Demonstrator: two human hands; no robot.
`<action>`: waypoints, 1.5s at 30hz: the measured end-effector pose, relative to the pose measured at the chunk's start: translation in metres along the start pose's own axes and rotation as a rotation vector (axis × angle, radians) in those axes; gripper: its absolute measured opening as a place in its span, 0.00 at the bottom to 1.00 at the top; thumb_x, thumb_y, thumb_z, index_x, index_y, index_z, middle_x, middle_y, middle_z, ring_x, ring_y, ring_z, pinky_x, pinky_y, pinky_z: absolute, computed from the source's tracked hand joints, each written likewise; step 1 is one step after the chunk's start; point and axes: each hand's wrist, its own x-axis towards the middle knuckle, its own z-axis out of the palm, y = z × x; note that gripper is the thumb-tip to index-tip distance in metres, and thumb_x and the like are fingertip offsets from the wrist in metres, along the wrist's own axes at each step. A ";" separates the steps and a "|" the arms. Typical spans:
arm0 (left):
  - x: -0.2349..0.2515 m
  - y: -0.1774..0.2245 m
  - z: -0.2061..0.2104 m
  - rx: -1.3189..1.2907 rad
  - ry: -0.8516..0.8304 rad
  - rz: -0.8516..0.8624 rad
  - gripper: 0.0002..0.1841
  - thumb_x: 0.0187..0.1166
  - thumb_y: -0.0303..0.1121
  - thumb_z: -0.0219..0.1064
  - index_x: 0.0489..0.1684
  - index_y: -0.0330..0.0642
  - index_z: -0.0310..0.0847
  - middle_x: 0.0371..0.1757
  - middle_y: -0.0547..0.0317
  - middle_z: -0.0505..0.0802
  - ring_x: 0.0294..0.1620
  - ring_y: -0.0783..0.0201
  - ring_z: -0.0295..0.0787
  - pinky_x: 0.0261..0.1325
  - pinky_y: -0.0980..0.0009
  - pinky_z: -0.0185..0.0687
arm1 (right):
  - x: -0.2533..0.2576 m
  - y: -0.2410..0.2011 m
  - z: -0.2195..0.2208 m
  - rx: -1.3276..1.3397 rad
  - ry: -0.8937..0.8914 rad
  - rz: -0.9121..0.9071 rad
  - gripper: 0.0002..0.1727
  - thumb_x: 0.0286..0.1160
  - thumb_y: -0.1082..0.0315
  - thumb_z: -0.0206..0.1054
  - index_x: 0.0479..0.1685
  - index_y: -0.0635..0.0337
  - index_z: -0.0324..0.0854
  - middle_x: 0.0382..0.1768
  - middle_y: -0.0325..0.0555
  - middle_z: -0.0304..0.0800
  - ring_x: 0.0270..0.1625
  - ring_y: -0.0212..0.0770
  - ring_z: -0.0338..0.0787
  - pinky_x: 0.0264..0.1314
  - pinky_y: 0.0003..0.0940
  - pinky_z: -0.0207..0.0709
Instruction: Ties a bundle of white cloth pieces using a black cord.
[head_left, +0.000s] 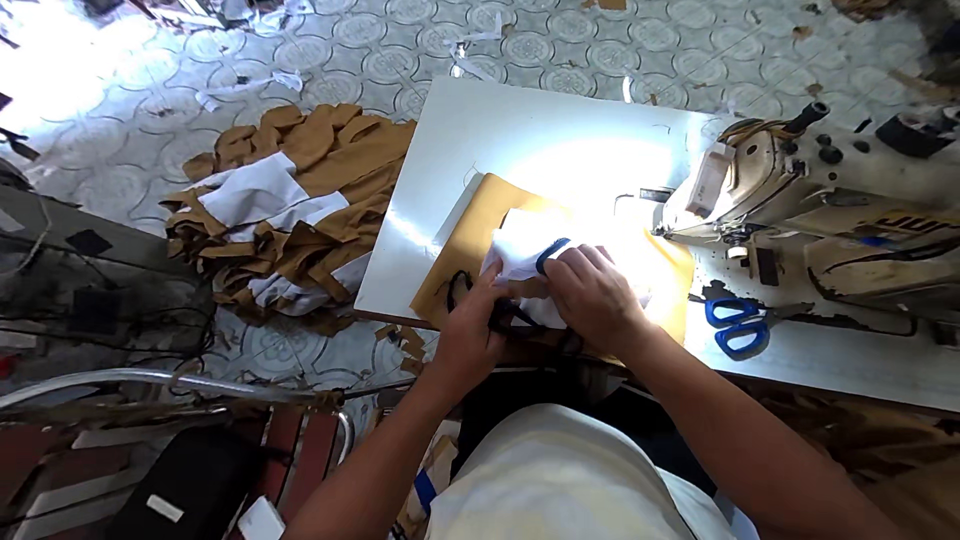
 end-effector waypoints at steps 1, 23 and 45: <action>-0.002 0.002 0.001 -0.005 -0.005 -0.002 0.12 0.88 0.34 0.59 0.56 0.38 0.85 0.82 0.47 0.80 0.76 0.59 0.84 0.72 0.61 0.84 | 0.002 -0.001 0.003 0.005 0.005 0.012 0.12 0.87 0.65 0.60 0.39 0.62 0.85 0.31 0.50 0.84 0.37 0.51 0.87 0.40 0.42 0.80; 0.037 0.095 -0.048 0.361 -0.960 0.327 0.15 0.83 0.29 0.62 0.66 0.45 0.81 0.40 0.52 0.93 0.36 0.50 0.93 0.38 0.50 0.87 | 0.015 0.005 0.019 0.209 -0.153 0.331 0.17 0.91 0.62 0.56 0.46 0.66 0.84 0.37 0.54 0.86 0.44 0.53 0.91 0.48 0.44 0.86; 0.079 0.036 -0.007 -0.843 -0.857 -0.336 0.15 0.90 0.25 0.54 0.69 0.39 0.77 0.51 0.48 0.95 0.44 0.62 0.96 0.50 0.70 0.93 | 0.004 -0.010 -0.079 -0.133 -0.154 0.333 0.15 0.84 0.68 0.63 0.60 0.65 0.88 0.39 0.57 0.85 0.42 0.57 0.87 0.42 0.49 0.81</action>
